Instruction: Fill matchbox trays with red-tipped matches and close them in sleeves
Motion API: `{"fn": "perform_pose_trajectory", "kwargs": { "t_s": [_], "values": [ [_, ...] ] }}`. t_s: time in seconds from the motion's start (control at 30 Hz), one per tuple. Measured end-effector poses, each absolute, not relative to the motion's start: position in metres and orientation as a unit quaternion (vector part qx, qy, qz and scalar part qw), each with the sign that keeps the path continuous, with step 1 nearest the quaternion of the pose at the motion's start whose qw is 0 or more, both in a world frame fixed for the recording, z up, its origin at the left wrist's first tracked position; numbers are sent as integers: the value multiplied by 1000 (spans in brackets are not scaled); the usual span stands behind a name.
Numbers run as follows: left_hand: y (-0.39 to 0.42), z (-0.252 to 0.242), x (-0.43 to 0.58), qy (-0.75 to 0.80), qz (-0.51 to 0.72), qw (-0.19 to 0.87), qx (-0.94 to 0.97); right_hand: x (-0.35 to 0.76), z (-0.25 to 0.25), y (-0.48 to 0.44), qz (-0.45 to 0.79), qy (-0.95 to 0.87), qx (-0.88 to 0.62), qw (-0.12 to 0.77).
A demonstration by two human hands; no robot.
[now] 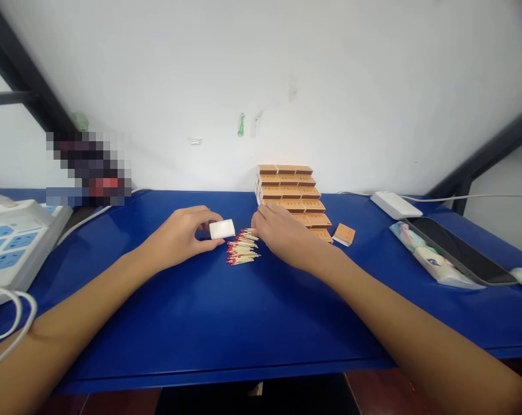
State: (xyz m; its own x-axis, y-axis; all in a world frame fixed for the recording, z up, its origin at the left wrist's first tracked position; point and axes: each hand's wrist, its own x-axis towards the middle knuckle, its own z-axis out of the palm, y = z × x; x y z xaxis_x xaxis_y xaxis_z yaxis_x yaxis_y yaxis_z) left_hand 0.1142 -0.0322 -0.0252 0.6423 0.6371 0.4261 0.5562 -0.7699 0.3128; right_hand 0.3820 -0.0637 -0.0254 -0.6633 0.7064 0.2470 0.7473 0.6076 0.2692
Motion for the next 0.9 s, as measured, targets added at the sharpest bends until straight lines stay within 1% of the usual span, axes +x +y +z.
{"fn": "perform_pose_trajectory", "kwargs": {
  "t_s": [0.2, 0.4, 0.5, 0.63, 0.8, 0.9],
  "values": [
    [-44, -22, 122, 328, 273, 93, 899, 370, -23, -67, -163, -896, -399, 107],
    [-52, -20, 128, 319, 282, 88, 900, 359, -24, -72, -182, -897, -387, 112],
    [-52, -21, 128, 326, 270, 89, 901, 359, -23, -72, -177, -895, -387, 132],
    [-52, -21, 129, 321, 258, 78, 908, 357, -24, -74, -155, -891, -386, 181],
    [-54, -22, 129, 310, 279, 67, 906, 353, -29, -75, -130, -902, -364, 192],
    [-54, -24, 128, 314, 288, 60, 903, 359, -25, -75, -92, -900, -363, 224]
  ]
}}
